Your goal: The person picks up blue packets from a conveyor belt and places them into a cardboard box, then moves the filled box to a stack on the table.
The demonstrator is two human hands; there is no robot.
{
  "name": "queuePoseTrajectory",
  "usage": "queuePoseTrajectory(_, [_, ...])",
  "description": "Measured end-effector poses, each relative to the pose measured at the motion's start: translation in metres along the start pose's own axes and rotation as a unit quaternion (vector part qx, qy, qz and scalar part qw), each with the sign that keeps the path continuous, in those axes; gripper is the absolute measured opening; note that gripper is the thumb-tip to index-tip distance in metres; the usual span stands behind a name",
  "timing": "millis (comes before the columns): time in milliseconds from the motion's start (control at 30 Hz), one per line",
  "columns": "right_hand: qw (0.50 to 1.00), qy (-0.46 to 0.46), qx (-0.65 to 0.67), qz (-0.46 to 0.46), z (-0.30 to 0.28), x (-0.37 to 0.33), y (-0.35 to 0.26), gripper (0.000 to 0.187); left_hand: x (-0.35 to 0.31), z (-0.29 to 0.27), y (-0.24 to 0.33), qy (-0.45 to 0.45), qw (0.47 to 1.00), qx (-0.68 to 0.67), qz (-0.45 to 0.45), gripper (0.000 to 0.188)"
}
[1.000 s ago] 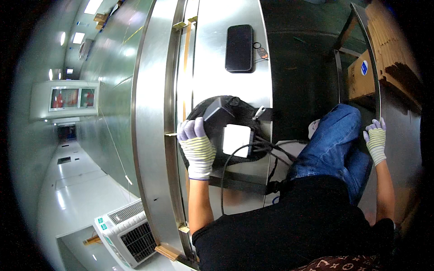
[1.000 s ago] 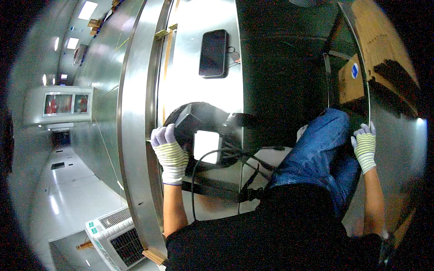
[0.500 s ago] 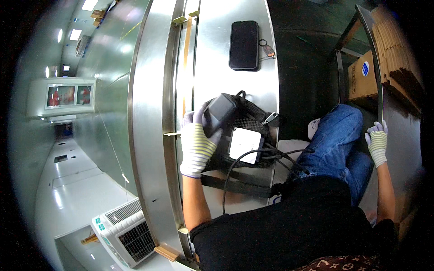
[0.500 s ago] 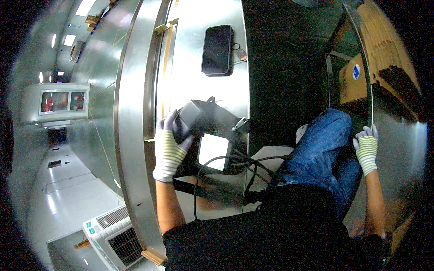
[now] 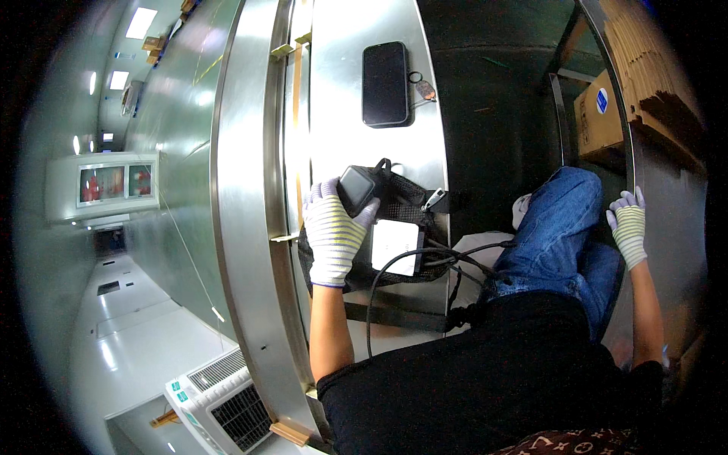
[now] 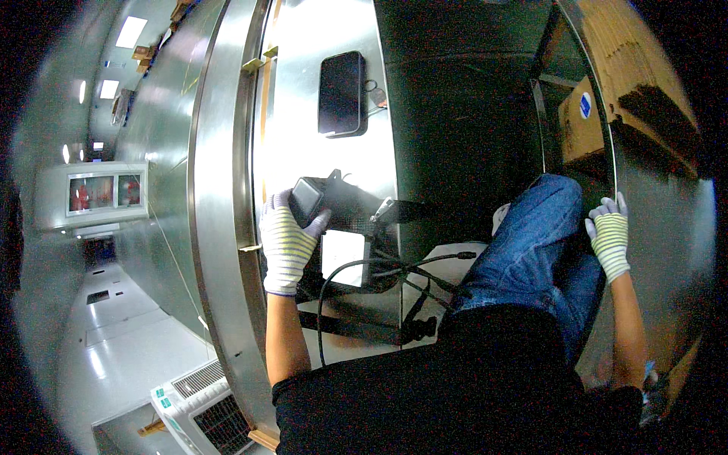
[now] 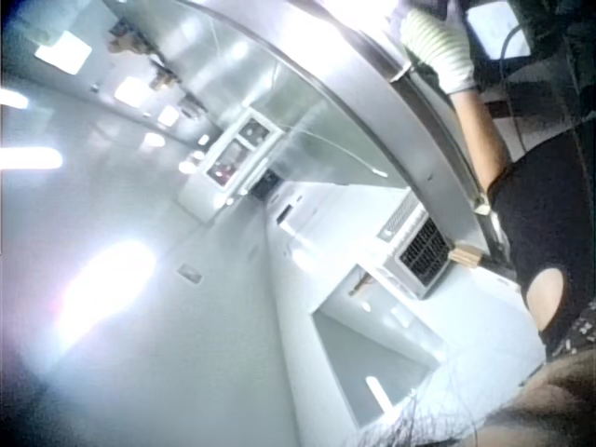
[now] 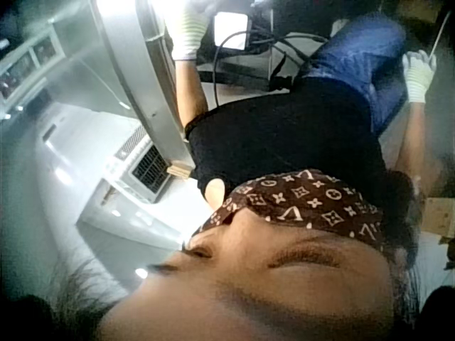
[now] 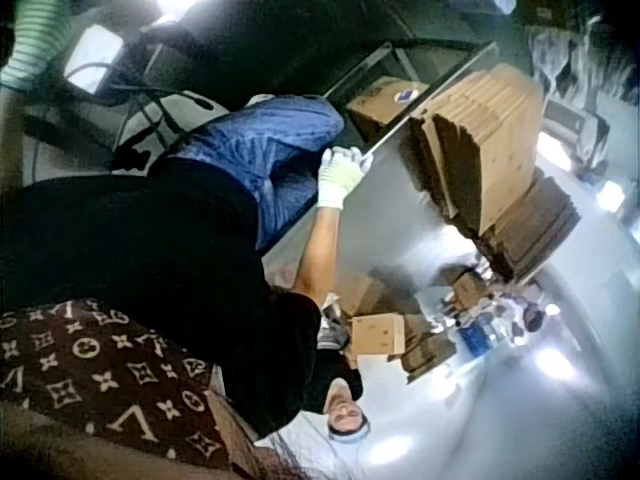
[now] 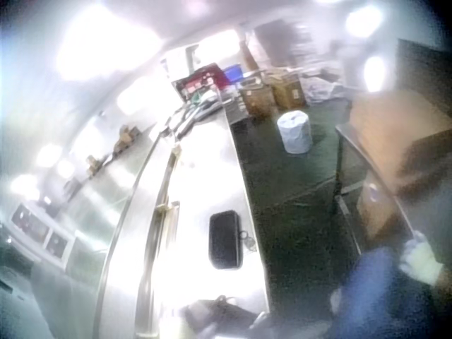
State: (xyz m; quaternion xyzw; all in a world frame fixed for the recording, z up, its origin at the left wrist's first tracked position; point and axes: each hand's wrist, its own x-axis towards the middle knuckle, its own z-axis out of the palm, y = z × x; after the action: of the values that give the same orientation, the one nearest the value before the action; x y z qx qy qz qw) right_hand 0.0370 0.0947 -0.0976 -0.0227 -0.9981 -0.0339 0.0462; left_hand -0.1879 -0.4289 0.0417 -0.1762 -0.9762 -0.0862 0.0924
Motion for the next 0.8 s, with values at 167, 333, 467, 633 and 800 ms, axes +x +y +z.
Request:
queuePoseTrajectory(167, [1.000, -0.026, -0.006, 0.017, -0.004, 0.002, -0.003, 0.014, 0.002, 0.004, 0.000, -0.029, 0.999, 0.006, -0.039, 0.062])
queuePoseTrajectory(333, [0.999, -0.027, -0.002, 0.018, -0.004, 0.002, -0.004, 0.013, -0.001, 0.002, 0.000, -0.015, 1.000, -0.008, -0.021, 0.060])
queuePoseTrajectory(467, [1.000, -0.015, -0.003, 0.012, -0.004, 0.003, -0.003, 0.013, 0.000, -0.001, 0.003, -0.015, 0.999, 0.009, -0.036, 0.062])
queuePoseTrajectory(633, [1.000, -0.026, -0.003, 0.014, -0.005, 0.003, -0.005, 0.013, -0.008, -0.020, -0.007, 0.055, 0.986, -0.158, -0.011, 0.060])
queuePoseTrajectory(800, [1.000, 0.018, 0.012, -0.003, -0.002, 0.000, -0.002, 0.013, -0.003, -0.047, -0.023, 0.326, 0.869, -0.352, -0.124, 0.033])
